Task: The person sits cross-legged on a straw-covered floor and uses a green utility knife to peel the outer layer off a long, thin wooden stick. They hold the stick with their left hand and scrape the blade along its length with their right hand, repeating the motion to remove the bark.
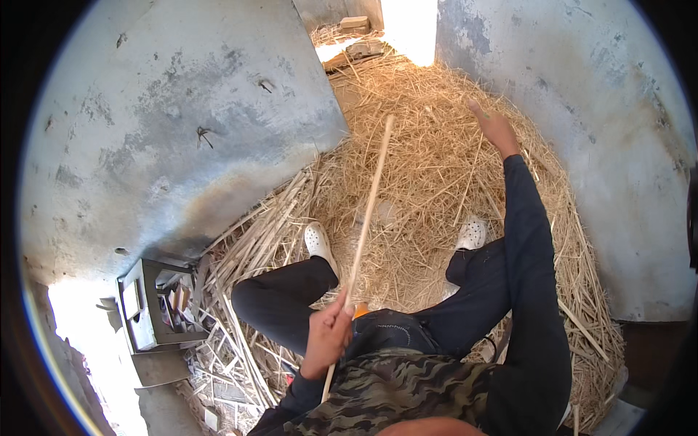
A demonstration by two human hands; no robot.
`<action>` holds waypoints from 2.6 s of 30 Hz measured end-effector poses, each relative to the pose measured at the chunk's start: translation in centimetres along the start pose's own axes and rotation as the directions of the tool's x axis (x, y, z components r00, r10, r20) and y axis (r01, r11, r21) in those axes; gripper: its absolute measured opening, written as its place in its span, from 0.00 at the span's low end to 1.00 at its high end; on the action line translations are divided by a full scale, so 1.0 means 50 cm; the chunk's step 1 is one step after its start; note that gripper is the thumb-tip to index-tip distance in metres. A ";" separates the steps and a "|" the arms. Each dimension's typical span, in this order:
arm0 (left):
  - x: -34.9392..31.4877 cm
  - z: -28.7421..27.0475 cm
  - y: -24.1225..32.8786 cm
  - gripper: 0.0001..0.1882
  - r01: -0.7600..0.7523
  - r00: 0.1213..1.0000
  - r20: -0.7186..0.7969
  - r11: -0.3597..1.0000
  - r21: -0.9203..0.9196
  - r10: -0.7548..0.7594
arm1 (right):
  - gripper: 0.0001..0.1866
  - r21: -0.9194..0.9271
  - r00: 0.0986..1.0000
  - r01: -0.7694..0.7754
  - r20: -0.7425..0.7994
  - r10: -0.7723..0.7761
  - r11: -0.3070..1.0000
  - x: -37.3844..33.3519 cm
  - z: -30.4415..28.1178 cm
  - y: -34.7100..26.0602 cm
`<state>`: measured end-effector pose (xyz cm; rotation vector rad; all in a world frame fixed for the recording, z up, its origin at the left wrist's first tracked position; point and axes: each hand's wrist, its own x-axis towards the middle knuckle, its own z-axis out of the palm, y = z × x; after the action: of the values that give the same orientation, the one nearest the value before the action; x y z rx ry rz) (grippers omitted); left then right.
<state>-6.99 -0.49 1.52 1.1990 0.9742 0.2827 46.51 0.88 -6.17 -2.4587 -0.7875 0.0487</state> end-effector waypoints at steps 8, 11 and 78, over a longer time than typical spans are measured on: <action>0.107 0.043 0.091 0.24 -0.291 0.956 0.033 0.955 0.048 0.290 | 0.36 0.216 0.684 0.695 0.097 -0.723 0.686 -0.321 -0.014 -0.278; 0.094 0.062 0.097 0.24 -0.303 0.953 0.033 0.952 0.048 0.302 | 0.36 0.196 0.652 0.723 0.122 -0.748 0.662 -0.367 -0.037 -0.297; 0.097 0.079 0.110 0.24 -0.387 0.922 0.037 0.915 0.114 0.385 | 0.36 0.178 0.626 0.776 -0.089 -0.775 0.606 -0.313 -0.008 -0.280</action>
<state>0.44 2.25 4.14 1.5017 0.7431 0.5347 26.26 1.61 -0.62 -1.7267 -1.7021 -0.1956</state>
